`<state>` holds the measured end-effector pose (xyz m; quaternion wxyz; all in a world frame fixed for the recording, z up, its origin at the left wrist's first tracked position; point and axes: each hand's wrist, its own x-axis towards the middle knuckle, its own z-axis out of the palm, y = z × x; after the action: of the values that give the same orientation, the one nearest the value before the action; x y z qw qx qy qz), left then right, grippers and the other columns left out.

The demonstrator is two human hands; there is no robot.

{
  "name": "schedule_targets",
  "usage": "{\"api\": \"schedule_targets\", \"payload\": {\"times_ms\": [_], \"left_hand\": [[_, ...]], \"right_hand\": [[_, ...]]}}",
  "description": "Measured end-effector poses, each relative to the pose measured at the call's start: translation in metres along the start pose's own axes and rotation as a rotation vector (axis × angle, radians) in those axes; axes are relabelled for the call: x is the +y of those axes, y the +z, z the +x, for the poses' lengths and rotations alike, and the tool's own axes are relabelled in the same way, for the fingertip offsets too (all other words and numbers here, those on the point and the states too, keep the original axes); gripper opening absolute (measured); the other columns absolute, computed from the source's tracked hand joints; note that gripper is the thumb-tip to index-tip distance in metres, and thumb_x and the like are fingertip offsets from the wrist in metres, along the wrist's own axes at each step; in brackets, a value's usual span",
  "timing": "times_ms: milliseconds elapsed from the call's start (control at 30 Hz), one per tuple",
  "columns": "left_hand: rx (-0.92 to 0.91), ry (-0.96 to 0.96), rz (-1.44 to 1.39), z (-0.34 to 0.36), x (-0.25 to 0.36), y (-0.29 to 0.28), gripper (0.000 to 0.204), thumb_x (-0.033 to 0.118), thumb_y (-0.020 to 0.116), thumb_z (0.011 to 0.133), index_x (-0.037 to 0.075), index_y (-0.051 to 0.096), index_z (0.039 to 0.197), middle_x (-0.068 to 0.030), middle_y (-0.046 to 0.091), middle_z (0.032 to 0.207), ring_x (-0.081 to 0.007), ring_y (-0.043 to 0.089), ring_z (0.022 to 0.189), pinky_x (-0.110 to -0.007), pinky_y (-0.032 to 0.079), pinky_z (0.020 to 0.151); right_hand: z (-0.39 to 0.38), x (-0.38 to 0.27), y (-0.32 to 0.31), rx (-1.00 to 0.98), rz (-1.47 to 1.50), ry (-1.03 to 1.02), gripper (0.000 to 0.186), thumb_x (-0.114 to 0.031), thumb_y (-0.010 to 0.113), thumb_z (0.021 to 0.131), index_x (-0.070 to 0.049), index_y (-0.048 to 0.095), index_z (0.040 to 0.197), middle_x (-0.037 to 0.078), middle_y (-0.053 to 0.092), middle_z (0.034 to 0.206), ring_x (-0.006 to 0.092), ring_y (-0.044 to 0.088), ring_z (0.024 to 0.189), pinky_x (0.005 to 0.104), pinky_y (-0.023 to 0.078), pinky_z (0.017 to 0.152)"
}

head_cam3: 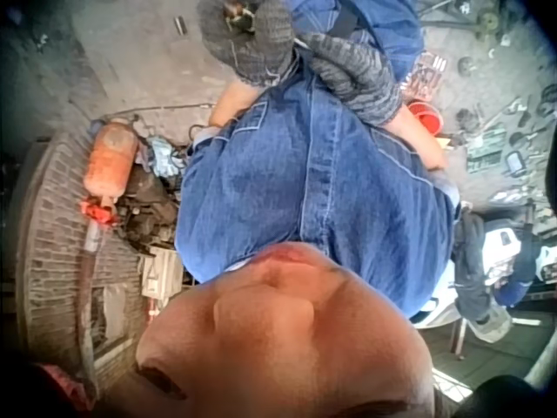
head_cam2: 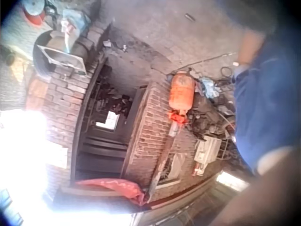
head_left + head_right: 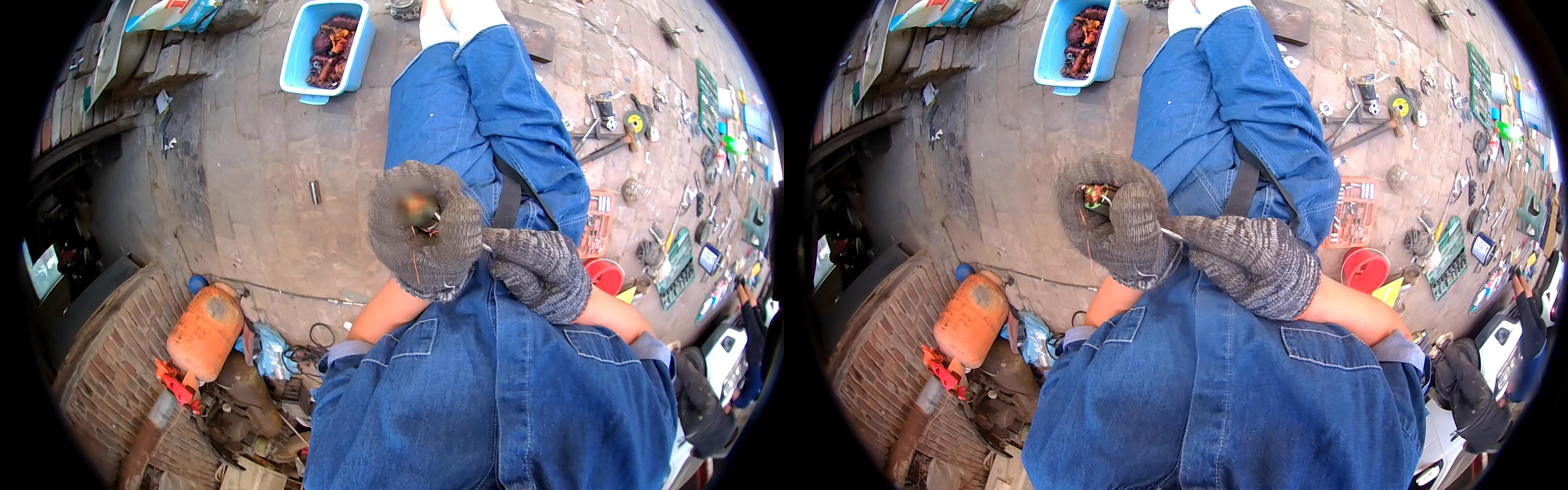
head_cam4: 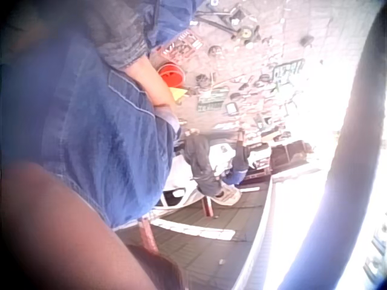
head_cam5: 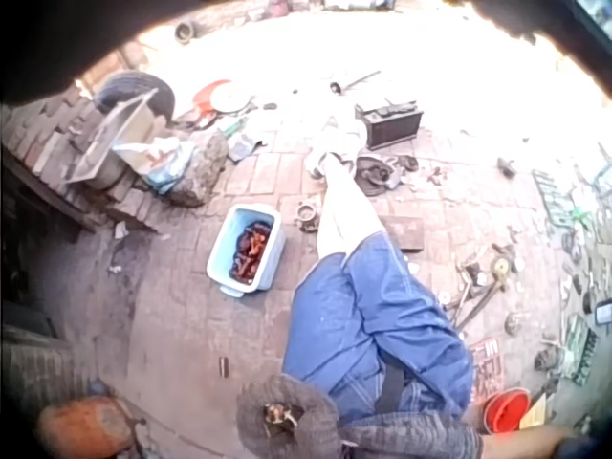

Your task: The person sits on the ground in a workshop, holding a small electric motor or starter assembly on their lap. They use a screwdriver to adjust internal components, repeatedly prying and turning parts within the device while wearing protective gloves.

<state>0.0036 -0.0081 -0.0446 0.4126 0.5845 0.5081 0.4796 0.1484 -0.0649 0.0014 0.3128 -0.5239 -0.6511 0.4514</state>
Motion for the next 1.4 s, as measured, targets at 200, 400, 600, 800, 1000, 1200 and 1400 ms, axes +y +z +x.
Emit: {"api": "schedule_targets", "payload": {"times_ms": [200,400,600,800,1000,1200,1400], "left_hand": [[0.023,0.136,0.202,0.013,0.006,0.0,0.028,0.01,0.064,0.069,0.001,0.055,0.094,-0.0088,0.058,0.091,-0.0191,0.057,0.077,-0.029,0.046,0.07],[0.092,0.03,0.021,0.011,0.001,0.009,0.028,0.009,0.063,0.068,0.001,0.055,0.093,-0.0099,0.058,0.092,-0.0196,0.056,0.08,-0.029,0.045,0.071],[0.109,0.034,0.028,0.012,-0.001,0.011,0.027,0.007,0.062,0.069,0.001,0.055,0.094,-0.0103,0.058,0.093,-0.0188,0.056,0.083,-0.028,0.045,0.072],[0.095,-0.023,0.056,0.004,-0.008,0.015,0.028,0.004,0.062,0.071,0.0,0.053,0.097,-0.0102,0.057,0.093,-0.0155,0.055,0.083,-0.026,0.045,0.071],[-0.275,-0.258,-0.336,-0.006,-0.006,0.006,0.034,0.015,0.056,0.073,0.0,0.049,0.103,-0.0111,0.056,0.093,-0.0151,0.055,0.08,-0.025,0.046,0.066],[-0.139,-0.456,-0.649,-0.008,-0.005,0.011,0.044,0.029,0.048,0.076,-0.001,0.044,0.108,-0.0124,0.054,0.094,-0.016,0.056,0.077,-0.025,0.046,0.061],[-0.055,-0.524,-0.789,-0.003,0.0,0.009,0.055,0.042,0.041,0.078,-0.001,0.04,0.113,-0.0137,0.053,0.094,-0.0169,0.056,0.075,-0.025,0.047,0.055]], "right_hand": [[0.002,0.003,0.008,0.045,0.048,0.057,0.031,-0.009,0.058,0.075,-0.002,0.055,0.106,0.013,0.059,0.101,0.0251,0.059,0.088,0.0312,0.046,0.074],[-0.001,0.009,0.017,0.082,0.051,0.073,0.032,-0.013,0.053,0.08,-0.006,0.052,0.111,0.012,0.058,0.101,0.0236,0.059,0.086,0.0299,0.048,0.072],[0.0,0.014,0.027,0.132,0.054,0.096,0.033,-0.013,0.053,0.08,-0.006,0.051,0.112,0.012,0.058,0.102,0.0239,0.059,0.087,0.0303,0.048,0.073],[0.001,0.019,0.032,0.151,-0.064,0.104,0.033,-0.013,0.053,0.08,-0.006,0.051,0.112,0.012,0.057,0.103,0.0238,0.059,0.088,0.0312,0.048,0.074],[0.002,0.012,0.025,0.218,0.009,0.035,0.03,-0.01,0.057,0.077,-0.001,0.054,0.105,0.014,0.059,0.098,0.0259,0.06,0.085,0.0317,0.047,0.071],[-0.001,0.009,0.014,0.194,0.0,-0.043,0.03,-0.012,0.054,0.079,-0.003,0.053,0.108,0.014,0.057,0.101,0.0267,0.059,0.088,0.0321,0.047,0.073],[-0.001,0.011,0.01,0.215,0.09,-0.027,0.028,-0.014,0.056,0.078,-0.002,0.055,0.104,0.015,0.06,0.095,0.0259,0.06,0.084,0.0319,0.047,0.072]]}}
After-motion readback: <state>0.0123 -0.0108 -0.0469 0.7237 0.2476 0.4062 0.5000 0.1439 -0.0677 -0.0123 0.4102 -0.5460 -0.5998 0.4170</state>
